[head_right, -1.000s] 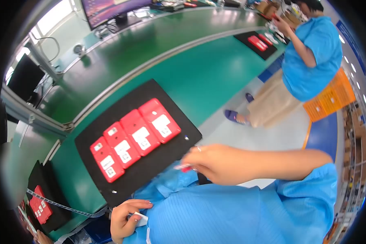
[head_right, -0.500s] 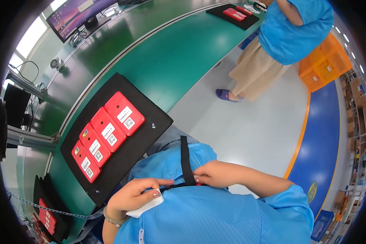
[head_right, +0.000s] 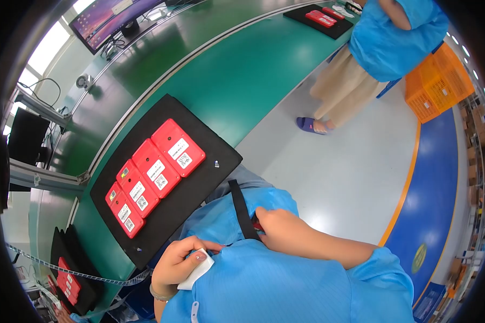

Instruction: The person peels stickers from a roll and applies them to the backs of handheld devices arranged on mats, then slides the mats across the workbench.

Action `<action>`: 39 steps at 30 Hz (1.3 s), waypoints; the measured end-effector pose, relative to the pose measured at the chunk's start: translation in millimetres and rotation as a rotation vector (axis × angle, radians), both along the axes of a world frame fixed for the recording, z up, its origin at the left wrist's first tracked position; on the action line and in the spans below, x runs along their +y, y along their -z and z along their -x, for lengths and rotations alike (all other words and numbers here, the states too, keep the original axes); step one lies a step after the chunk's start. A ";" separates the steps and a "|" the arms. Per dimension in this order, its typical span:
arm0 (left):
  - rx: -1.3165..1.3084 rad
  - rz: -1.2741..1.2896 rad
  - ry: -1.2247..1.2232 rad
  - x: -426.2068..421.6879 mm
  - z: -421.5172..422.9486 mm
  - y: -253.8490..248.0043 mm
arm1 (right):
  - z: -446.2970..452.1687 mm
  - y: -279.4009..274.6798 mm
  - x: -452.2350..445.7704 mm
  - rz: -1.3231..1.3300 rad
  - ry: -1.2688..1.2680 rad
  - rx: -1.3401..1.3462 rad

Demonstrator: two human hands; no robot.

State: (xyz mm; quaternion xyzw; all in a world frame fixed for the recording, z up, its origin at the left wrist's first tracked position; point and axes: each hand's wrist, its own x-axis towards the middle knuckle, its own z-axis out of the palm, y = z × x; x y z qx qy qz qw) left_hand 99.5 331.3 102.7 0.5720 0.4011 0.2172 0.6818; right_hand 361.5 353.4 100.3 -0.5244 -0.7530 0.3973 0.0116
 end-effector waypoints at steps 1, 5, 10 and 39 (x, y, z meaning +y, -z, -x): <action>-0.037 -0.006 -0.042 -1.6 2.9 0.9 | -0.7 -8.8 2.3 0.095 0.011 0.015; -0.088 -0.021 -0.097 -5.6 11.2 -1.4 | -0.5 13.3 -3.3 -0.036 0.036 0.047; -0.159 -0.030 -0.245 -9.3 25.4 -6.5 | 0.9 31.0 2.7 -0.255 -0.228 -0.351; 0.040 -0.345 -0.786 -15.5 22.3 -35.6 | -13.6 -17.7 42.1 -0.364 -0.449 -0.048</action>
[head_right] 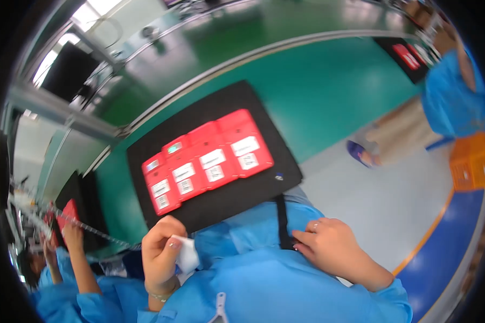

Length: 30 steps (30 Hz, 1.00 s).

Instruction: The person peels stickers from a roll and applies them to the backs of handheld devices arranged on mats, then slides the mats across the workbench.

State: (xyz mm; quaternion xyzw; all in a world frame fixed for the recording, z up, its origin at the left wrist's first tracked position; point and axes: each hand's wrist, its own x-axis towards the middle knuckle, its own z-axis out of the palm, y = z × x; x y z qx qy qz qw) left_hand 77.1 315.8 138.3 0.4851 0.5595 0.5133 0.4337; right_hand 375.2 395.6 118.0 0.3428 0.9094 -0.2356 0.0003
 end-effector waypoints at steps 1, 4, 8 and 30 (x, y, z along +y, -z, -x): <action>-0.003 -0.002 -0.058 0.5 -0.5 -3.6 | 10.5 -8.1 9.3 0.076 0.030 0.188; -0.076 -0.024 -0.183 -3.7 -6.2 -11.5 | 54.2 -20.0 35.0 0.232 -0.123 0.510; -0.030 -0.165 -0.347 -14.1 -17.2 -12.4 | 134.9 -29.0 36.4 0.500 -0.220 0.800; -0.074 -0.024 -0.206 4.6 -11.4 12.6 | 157.8 -3.5 62.7 0.480 -0.176 0.877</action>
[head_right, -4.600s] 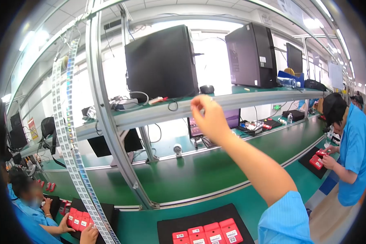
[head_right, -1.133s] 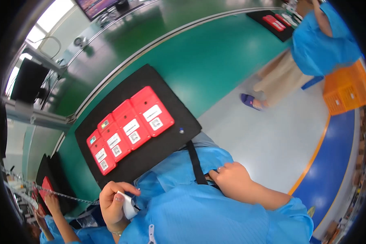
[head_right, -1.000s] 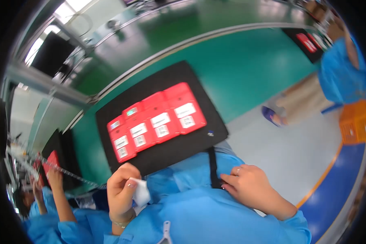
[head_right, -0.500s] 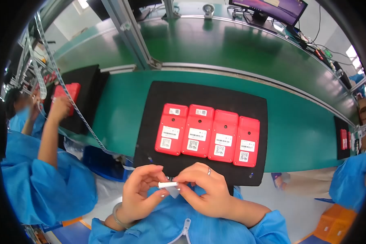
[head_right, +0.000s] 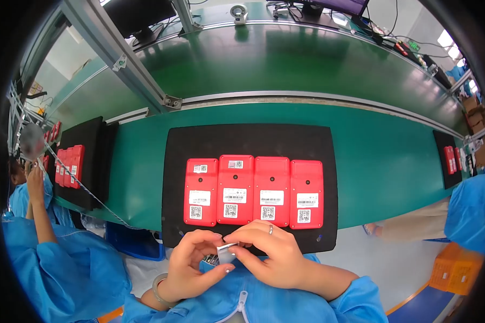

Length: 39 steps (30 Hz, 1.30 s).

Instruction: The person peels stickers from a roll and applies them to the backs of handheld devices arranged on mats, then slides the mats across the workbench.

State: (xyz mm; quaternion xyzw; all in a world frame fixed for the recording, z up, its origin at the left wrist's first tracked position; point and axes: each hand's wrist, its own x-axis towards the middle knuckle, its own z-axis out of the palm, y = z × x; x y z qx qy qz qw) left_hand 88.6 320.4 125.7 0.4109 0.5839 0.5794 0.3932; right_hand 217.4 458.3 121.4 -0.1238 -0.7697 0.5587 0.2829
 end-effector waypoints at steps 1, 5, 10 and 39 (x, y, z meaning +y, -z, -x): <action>0.011 0.021 0.008 1.0 2.6 0.6 | -1.2 0.8 1.8 0.007 -0.017 -0.027; 0.103 -0.039 0.002 10.0 8.1 2.1 | -3.5 -4.5 8.9 0.022 -0.022 -0.093; 0.200 -0.021 0.001 19.1 11.8 2.8 | 1.4 -13.9 31.0 -0.156 -0.112 -0.038; 0.668 -0.033 0.303 68.4 17.2 16.9 | 31.8 -3.8 146.2 0.031 -0.082 -0.651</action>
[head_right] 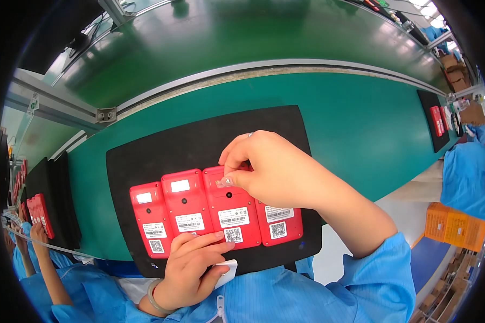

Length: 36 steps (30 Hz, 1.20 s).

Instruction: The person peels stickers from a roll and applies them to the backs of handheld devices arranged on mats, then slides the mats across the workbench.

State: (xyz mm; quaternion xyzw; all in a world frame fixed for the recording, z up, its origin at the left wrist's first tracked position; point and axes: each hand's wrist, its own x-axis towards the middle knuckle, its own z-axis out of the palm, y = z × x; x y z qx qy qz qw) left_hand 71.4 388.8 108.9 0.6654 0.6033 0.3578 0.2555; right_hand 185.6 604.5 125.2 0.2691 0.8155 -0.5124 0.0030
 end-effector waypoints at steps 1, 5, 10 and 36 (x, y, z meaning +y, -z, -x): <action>0.000 0.003 0.001 0.2 -0.1 -0.1 | 0.4 0.9 0.5 -0.021 -0.008 0.011; -0.008 0.014 -0.007 0.5 0.4 -1.2 | 1.7 2.8 1.1 -0.078 -0.034 0.035; -0.015 0.016 -0.018 0.7 0.1 -1.5 | 1.6 4.0 -1.2 -0.080 -0.007 0.053; -0.390 -0.147 -0.299 -32.3 -3.0 -13.9 | -28.8 -5.9 -100.5 0.378 -0.082 0.379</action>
